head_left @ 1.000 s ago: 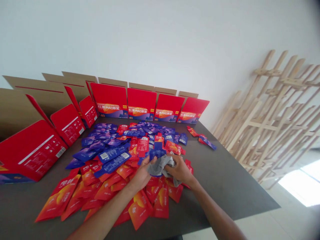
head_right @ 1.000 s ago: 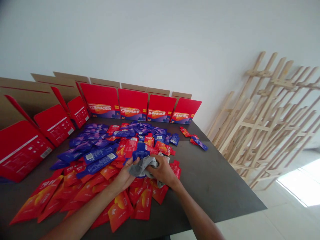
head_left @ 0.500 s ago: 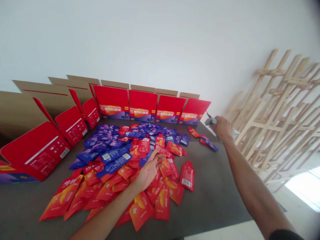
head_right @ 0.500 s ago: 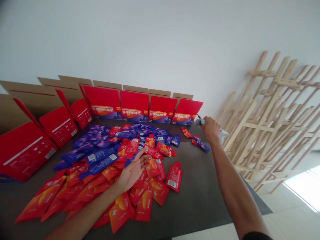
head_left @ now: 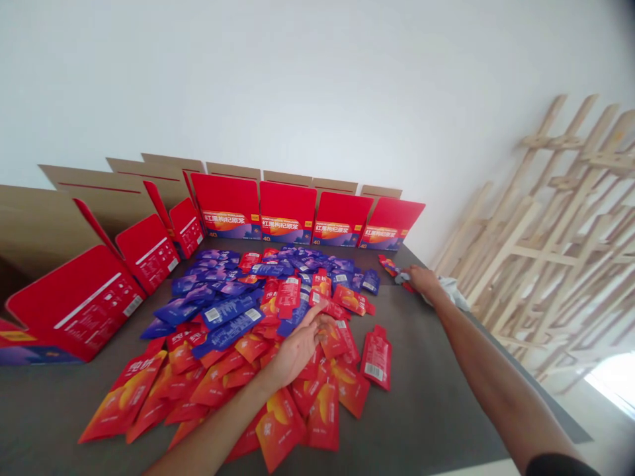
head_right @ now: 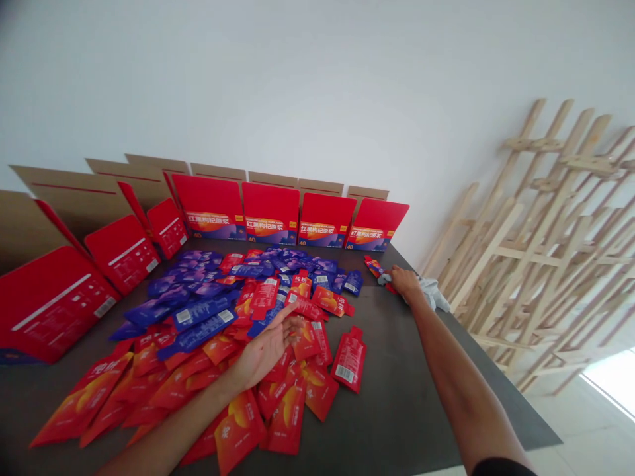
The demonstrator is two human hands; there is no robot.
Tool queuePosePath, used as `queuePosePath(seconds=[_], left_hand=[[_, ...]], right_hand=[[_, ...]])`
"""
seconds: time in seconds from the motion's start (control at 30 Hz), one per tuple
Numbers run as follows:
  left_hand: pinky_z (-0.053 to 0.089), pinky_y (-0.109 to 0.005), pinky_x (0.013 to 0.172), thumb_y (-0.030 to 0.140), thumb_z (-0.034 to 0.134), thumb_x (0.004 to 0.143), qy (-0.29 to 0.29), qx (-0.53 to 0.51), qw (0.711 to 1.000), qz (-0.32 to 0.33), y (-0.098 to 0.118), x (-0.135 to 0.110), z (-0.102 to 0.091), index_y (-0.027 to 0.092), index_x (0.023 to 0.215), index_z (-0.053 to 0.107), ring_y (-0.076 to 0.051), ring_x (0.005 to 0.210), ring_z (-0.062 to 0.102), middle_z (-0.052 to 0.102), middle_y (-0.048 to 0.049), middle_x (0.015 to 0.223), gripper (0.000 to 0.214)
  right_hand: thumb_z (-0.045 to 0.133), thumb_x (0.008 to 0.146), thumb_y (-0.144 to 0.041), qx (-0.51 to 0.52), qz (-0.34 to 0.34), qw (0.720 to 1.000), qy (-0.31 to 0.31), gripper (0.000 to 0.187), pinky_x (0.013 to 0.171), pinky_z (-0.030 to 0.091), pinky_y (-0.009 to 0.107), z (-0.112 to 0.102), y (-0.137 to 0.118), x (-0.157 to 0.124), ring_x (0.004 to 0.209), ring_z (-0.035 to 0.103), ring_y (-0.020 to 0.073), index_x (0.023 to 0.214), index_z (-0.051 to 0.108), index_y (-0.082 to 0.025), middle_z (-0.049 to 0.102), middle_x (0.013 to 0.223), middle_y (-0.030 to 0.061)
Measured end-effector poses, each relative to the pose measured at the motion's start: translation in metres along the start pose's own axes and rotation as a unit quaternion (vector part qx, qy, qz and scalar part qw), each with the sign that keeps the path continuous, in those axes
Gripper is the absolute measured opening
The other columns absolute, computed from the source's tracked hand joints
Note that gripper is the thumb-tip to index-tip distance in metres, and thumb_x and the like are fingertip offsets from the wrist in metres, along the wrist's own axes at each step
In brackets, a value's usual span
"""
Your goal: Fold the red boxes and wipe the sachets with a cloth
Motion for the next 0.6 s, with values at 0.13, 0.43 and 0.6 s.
queuePosePath(seconds=[0.13, 0.43, 0.6], left_hand=[[0.044, -0.032, 0.092, 0.030, 0.066, 0.095, -0.011, -0.019, 1.000, -0.005, 0.000, 0.001, 0.000, 0.018, 0.143, 0.060, -0.020, 0.101, 0.061, 0.069, -0.0084, 0.108, 0.049], [0.044, -0.030, 0.074, 0.037, 0.067, 0.095, -0.033, -0.025, 0.999, -0.019, 0.000, 0.001, 0.005, 0.017, 0.136, 0.064, -0.018, 0.085, 0.059, 0.067, -0.0071, 0.094, 0.046], [0.044, -0.029, 0.069, 0.037, 0.067, 0.094, -0.037, -0.010, 0.999, -0.020, 0.002, -0.001, 0.007, 0.016, 0.135, 0.064, -0.017, 0.079, 0.058, 0.066, -0.0064, 0.090, 0.046]], right_hand=[[0.053, 0.102, -0.029, 0.012, 0.015, 0.998, 0.064, 0.040, 0.075, 0.047, 0.028, -0.024, 0.009, -0.005, 0.104, 0.070, 0.0252, 0.140, 0.066, -0.025, 0.070, 0.125, 0.0137], [0.053, 0.100, -0.046, 0.157, -0.016, 0.982, 0.101, 0.040, 0.069, 0.049, 0.028, -0.080, -0.046, -0.036, 0.084, 0.071, 0.0246, 0.105, 0.078, -0.015, 0.078, 0.089, 0.0116], [0.064, 0.101, -0.042, 0.171, -0.081, 0.982, -0.018, 0.032, 0.087, 0.059, 0.037, -0.054, -0.117, -0.060, 0.100, 0.070, 0.0219, 0.121, 0.068, -0.017, 0.071, 0.118, 0.0090]])
Point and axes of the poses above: each hand's wrist, its own x-axis towards the middle knuckle, its own z-axis out of the palm, y = z × x, the point moved 3 cm from there along x, towards the middle knuckle
